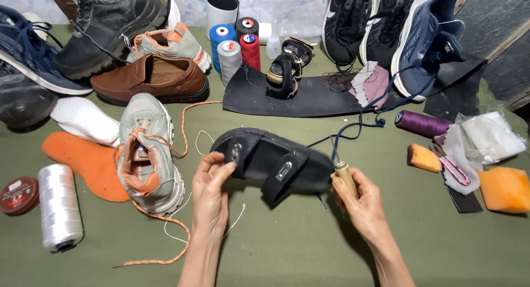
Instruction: Repairing a black sandal by stitching the sole with a hand tool and applying a substance with a sponge.
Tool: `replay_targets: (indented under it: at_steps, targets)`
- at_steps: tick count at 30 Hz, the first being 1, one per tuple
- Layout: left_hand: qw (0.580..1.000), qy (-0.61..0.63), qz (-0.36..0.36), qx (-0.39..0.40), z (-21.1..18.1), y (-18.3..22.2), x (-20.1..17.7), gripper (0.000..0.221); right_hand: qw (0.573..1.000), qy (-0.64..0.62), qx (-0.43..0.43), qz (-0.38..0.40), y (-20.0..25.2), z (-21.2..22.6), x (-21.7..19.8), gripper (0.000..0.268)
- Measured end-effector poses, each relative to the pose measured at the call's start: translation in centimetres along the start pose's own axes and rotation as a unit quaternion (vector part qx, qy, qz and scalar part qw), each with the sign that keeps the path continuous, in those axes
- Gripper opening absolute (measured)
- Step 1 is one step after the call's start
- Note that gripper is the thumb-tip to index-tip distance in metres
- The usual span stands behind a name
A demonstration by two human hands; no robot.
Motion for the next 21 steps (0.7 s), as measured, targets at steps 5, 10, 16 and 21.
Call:
replay_targets:
  at_steps: [5, 10, 16, 21]
  targets:
    - [0.997, -0.064, 0.015, -0.025, 1.8, 0.4, -1.8, 0.04, 0.999, 0.027, 0.017, -0.005, 0.0, -1.3, -0.5, 0.02]
    - [0.983, -0.173, 0.012, -0.063, 0.7, 0.6, -1.2, 0.054, 1.0, 0.01, 0.013, -0.006, -0.9, -2.5, -0.4, 0.021]
    - [0.818, -0.479, 0.071, 0.311, -3.4, 2.8, 2.7, 0.054, 0.986, 0.16, 0.038, -0.016, 1.3, 1.7, 0.5, 0.041]
    - [0.798, -0.5, 0.26, 0.215, 1.9, 0.0, 6.9, 0.053, 0.959, 0.277, -0.048, -0.033, 1.7, 3.9, 0.4, 0.036]
Point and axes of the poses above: each hand's wrist, its own y-axis away from the middle knuckle, its own x-axis out of the palm, z = x × y, the point moved 2 cm from there along -y, towards the middle knuckle, and after that the axes turned 13 degrees about x, right-handed, at the moved point
